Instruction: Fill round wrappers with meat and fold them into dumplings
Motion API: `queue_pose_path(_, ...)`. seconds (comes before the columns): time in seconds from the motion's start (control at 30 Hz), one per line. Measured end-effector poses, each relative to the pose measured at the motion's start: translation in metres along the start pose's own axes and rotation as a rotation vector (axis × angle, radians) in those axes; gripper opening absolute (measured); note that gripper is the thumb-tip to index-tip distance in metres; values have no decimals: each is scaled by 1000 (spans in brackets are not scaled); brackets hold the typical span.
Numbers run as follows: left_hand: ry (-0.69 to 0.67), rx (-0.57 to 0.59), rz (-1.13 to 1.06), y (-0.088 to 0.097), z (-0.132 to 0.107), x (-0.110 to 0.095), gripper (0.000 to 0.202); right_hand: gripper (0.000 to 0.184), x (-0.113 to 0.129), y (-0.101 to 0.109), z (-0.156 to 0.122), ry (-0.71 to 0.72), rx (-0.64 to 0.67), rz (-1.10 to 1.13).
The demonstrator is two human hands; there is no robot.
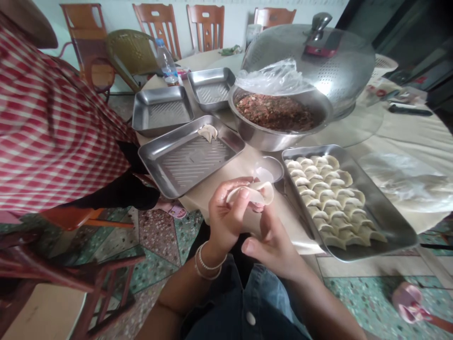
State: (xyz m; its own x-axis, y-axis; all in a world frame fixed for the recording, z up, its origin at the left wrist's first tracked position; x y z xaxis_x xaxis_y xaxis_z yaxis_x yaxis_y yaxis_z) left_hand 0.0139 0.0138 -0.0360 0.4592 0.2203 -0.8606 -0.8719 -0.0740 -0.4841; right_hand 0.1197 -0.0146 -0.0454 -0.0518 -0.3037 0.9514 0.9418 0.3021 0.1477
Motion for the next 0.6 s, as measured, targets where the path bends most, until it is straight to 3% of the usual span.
queue_pose_path(0.2, -53, -25, 73, 0, 1, 2, 18, 92, 7, 5, 7, 97, -25, -211)
queue_pose_path(0.33, -59, -38, 123, -2, -1, -4, 11, 78, 9, 6, 8, 185, -91, -412)
queue_pose_path(0.5, 25, -23, 30, -2, -2, -7, 25, 61, 15, 7, 13, 204, -128, -552)
queue_pose_path(0.6, 148, 82, -81, -1, 0, -3, 35, 57, 15, 8, 15, 190, -111, -534)
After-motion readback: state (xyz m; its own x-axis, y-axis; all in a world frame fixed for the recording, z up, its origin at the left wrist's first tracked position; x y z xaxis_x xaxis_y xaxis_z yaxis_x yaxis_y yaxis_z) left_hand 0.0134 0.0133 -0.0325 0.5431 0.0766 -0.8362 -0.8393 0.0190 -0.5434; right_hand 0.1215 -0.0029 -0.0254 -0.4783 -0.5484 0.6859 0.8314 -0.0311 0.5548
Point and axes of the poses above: each hand's wrist, its own z-axis towards the middle knuckle, its own y-axis out of the back of the hand, x = y × z, the point moved 1 cm from there along z, towards the middle knuckle, and after that the axes turned 2 degrees about y, right-handed, at the moved point
